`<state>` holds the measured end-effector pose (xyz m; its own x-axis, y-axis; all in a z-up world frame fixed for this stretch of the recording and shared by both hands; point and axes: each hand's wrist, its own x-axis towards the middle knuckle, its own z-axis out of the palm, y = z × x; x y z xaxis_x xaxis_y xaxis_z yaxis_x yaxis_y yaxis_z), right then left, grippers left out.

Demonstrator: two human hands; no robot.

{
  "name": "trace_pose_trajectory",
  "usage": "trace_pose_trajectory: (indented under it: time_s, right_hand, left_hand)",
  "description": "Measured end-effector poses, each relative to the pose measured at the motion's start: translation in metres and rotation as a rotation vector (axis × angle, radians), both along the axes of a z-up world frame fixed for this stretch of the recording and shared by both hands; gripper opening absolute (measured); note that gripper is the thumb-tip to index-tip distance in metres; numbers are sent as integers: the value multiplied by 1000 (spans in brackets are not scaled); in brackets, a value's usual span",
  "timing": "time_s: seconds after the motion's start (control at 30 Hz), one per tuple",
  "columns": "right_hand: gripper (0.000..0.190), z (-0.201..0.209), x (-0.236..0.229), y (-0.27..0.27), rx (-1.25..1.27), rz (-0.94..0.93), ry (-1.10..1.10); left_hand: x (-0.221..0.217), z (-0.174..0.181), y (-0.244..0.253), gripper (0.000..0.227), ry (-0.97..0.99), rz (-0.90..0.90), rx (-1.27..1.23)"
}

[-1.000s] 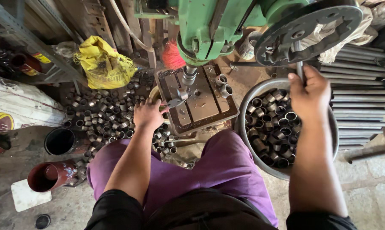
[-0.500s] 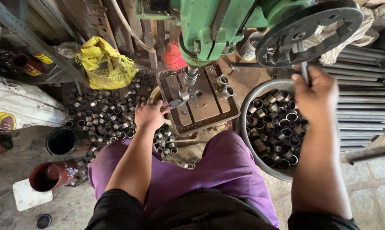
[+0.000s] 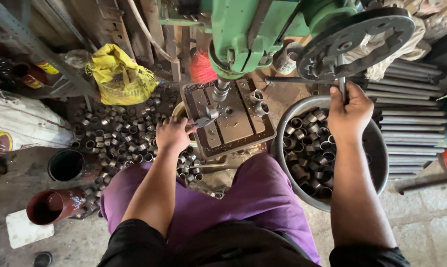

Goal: The person operates a green drill press to drill holes into small cylindrical metal parts. They pick up parts from a large metal basin, place them under the drill bit, and use the handwheel to lower the drill. After drilling, they remove the parts and place them into a separate container.

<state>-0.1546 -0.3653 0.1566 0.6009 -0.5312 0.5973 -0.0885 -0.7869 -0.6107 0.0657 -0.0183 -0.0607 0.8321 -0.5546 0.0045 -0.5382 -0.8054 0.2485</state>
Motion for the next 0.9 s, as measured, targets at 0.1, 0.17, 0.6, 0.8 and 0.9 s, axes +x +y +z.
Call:
trace_pose_trajectory:
  time_s: [0.1,0.17,0.6,0.8,0.9]
  right_hand:
    - [12,-6,3,-2,-21,-16,-25]
    - [11,-10,4,-3,-38,-26,-34]
    - [15,-27,16,-5,-5,-18,-115]
    - [15,-31,20,-6,-15,-66,-99]
    - [14,-35,22,-8,15,-48,-116]
  left_hand:
    - [-1,0,1,45,-13,6,16]
    - [-1,1,0,45,-10,5,34]
    - [-1,5,-1,51,-10,-4,83]
    - [-3,2,0,47,26,11,26]
    - [-1,2,-1,47,14,8,67]
